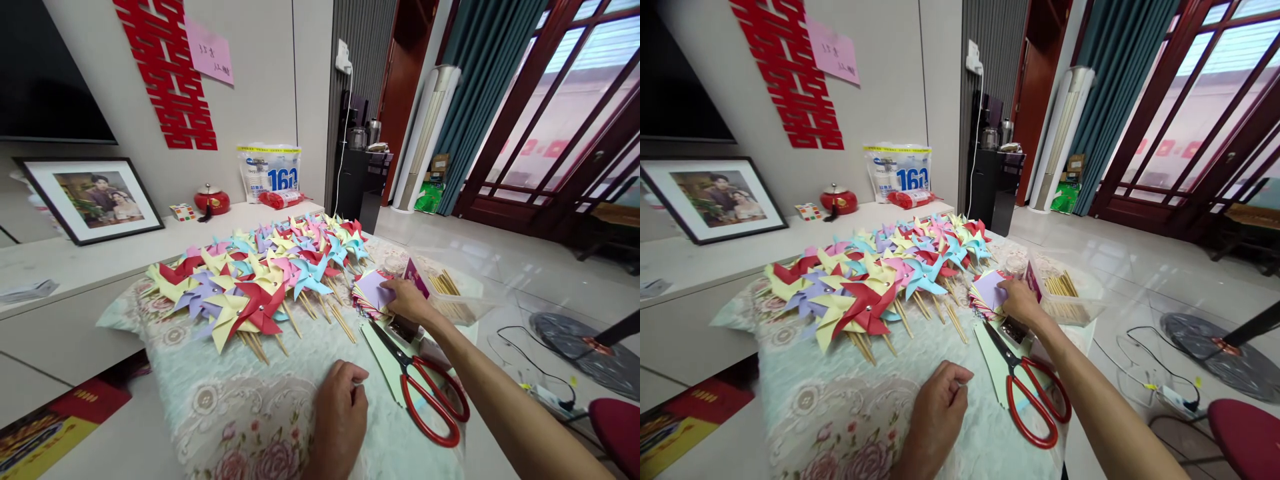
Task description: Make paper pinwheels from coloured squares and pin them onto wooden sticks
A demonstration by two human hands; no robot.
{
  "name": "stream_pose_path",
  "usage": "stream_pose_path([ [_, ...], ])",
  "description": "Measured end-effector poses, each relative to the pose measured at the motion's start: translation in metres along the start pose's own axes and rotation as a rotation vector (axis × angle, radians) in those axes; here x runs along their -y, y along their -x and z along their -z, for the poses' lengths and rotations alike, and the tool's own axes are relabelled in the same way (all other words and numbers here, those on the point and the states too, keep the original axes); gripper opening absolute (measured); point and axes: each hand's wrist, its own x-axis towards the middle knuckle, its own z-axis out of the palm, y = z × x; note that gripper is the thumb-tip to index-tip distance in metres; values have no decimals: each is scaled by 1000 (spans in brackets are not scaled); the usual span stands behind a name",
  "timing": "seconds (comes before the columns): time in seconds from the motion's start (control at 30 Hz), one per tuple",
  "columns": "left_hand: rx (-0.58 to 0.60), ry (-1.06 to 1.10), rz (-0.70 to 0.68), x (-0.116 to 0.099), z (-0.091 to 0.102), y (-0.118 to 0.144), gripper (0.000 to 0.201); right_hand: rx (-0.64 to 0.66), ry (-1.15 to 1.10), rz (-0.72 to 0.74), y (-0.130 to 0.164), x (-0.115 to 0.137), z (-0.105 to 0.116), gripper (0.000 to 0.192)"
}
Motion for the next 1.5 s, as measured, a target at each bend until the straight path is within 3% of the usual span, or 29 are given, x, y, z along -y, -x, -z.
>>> stream_pose_path([
  [0.13, 4, 4, 1, -1, 1, 1, 32, 24, -9, 13, -3, -4, -1, 46],
  [0.33, 1, -3, -5, 0, 0, -1, 32, 24, -36, 38, -3, -3, 2, 54],
  [0.6, 1, -13, -14, 0, 0, 0, 32, 74, -24, 50, -3, -1, 7, 26],
  [0.83, -1, -16, -10, 0, -1, 1, 31, 108, 34, 41, -7, 1, 9, 25],
  [1.1, 3, -19, -4, 1, -2, 0, 31, 54, 134, -34, -4, 9, 5, 30],
  [1.5, -4, -22, -10, -1, 0, 1, 31, -75, 59, 30, -1, 3, 8, 17],
])
